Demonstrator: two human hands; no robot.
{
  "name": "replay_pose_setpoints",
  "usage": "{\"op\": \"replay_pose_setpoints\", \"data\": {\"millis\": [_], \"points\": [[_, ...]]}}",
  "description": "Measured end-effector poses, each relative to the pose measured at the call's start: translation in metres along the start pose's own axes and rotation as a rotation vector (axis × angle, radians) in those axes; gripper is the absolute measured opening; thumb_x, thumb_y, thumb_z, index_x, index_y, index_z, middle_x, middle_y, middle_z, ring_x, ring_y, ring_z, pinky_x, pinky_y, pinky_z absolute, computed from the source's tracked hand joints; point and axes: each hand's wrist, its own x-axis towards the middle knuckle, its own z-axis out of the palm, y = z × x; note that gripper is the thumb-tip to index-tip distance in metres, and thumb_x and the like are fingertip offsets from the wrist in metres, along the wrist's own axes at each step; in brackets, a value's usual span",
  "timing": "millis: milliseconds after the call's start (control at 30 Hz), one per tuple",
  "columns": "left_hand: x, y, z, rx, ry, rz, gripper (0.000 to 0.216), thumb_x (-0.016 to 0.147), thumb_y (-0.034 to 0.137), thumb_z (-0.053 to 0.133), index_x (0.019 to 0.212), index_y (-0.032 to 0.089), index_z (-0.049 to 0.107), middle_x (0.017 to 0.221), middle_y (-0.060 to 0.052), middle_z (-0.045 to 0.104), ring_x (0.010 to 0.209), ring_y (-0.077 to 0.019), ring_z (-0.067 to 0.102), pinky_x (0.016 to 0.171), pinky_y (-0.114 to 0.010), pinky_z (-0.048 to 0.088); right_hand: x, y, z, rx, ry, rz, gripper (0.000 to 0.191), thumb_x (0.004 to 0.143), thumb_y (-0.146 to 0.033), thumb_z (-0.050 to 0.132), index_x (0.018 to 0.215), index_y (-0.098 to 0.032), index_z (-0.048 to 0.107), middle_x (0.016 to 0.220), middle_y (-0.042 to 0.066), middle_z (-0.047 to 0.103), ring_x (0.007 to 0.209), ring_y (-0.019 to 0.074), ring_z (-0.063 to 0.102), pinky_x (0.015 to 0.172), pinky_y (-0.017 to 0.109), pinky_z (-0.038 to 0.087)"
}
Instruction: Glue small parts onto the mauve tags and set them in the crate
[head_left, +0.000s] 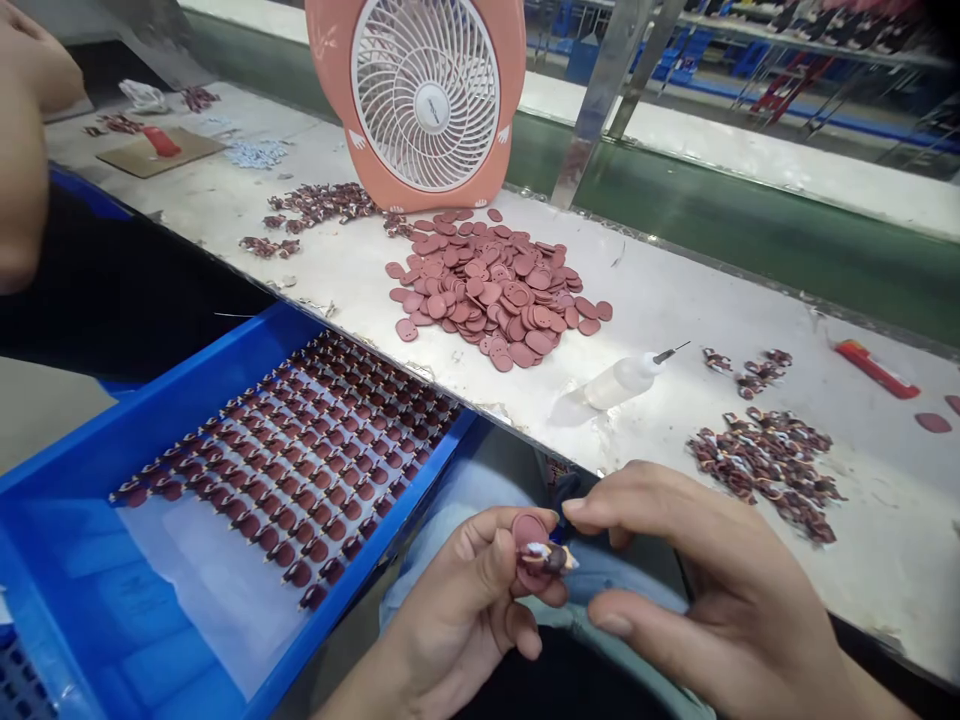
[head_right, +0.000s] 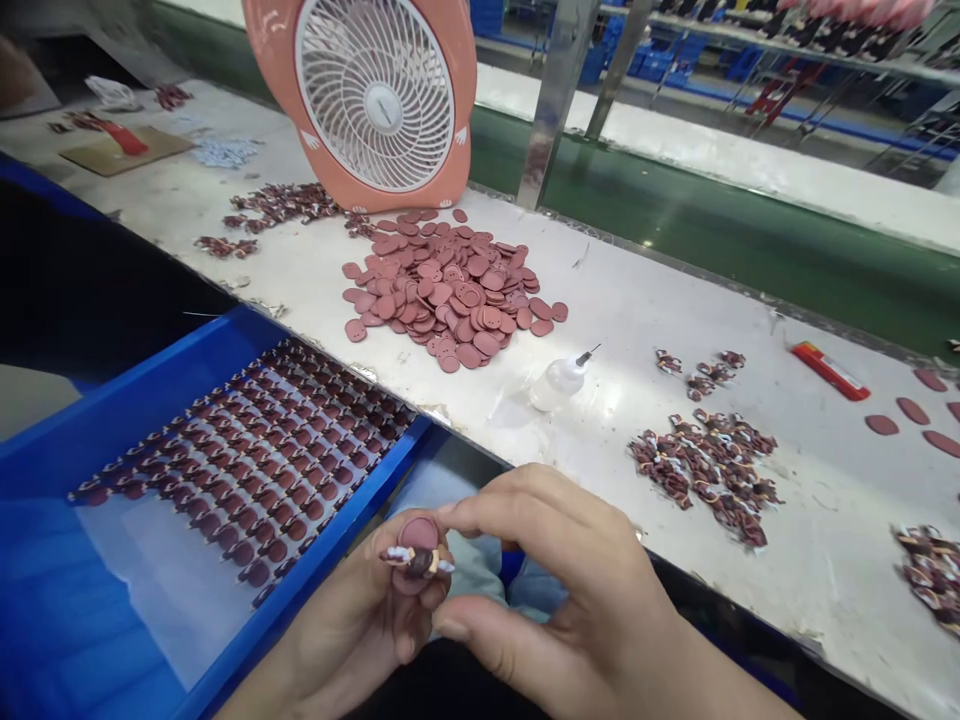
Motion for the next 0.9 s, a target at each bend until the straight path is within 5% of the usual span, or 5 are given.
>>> {"op": "replay_pose_setpoints", "data": {"millis": [567,667,767,900], "points": [[0.003,0.009,-0.013,0.027,-0.032,0.019,0.046,0.081,0.05,0.069,0.111,0.015,0.071,0.085,-0.007,0.07,0.061,-0.0084,0.063,0.049,-0.013,0.054,0.011,0.007,0.03,0.06,0.019,0.041,0.021,0.087,-0.012,0.066,0.107,-0.019,0.067,0.078,0.001,0.064,0.067,0.0107,0.062,0.059,0.021,0.052],[0.004,0.01,-0.011,0.054,0.167,0.089,0.052,0.077,0.055,0.071,0.113,0.018,0.068,0.085,-0.005,0.069,0.064,-0.011,0.064,0.046,-0.015,0.053,0.013,0.01,0.038,-0.048,0.102,-0.002,0.022,0.086,-0.01,0.065,0.107,-0.017,0.066,0.078,0.002,0.063,0.067,0.0111,0.062,0.058,0.021,0.052],[0.003,0.008,-0.008,0.166,0.445,0.353,0.032,0.072,0.042,0.081,0.09,0.019,0.068,0.068,0.004,0.06,0.053,-0.007,0.052,0.042,-0.014,0.045,0.014,0.016,0.051,-0.281,0.223,-0.12,0.025,0.085,-0.006,0.066,0.109,-0.014,0.064,0.081,0.004,0.064,0.07,0.0129,0.061,0.06,0.023,0.052],[0.0,0.007,-0.003,0.325,0.536,0.529,0.031,0.061,0.037,0.088,0.076,0.019,0.068,0.066,0.004,0.062,0.05,-0.006,0.045,0.041,-0.016,0.038,0.016,0.028,0.071,-0.424,0.265,-0.24,0.038,0.083,-0.002,0.067,0.119,-0.012,0.061,0.08,0.006,0.067,0.068,0.0162,0.058,0.06,0.029,0.051]]}}
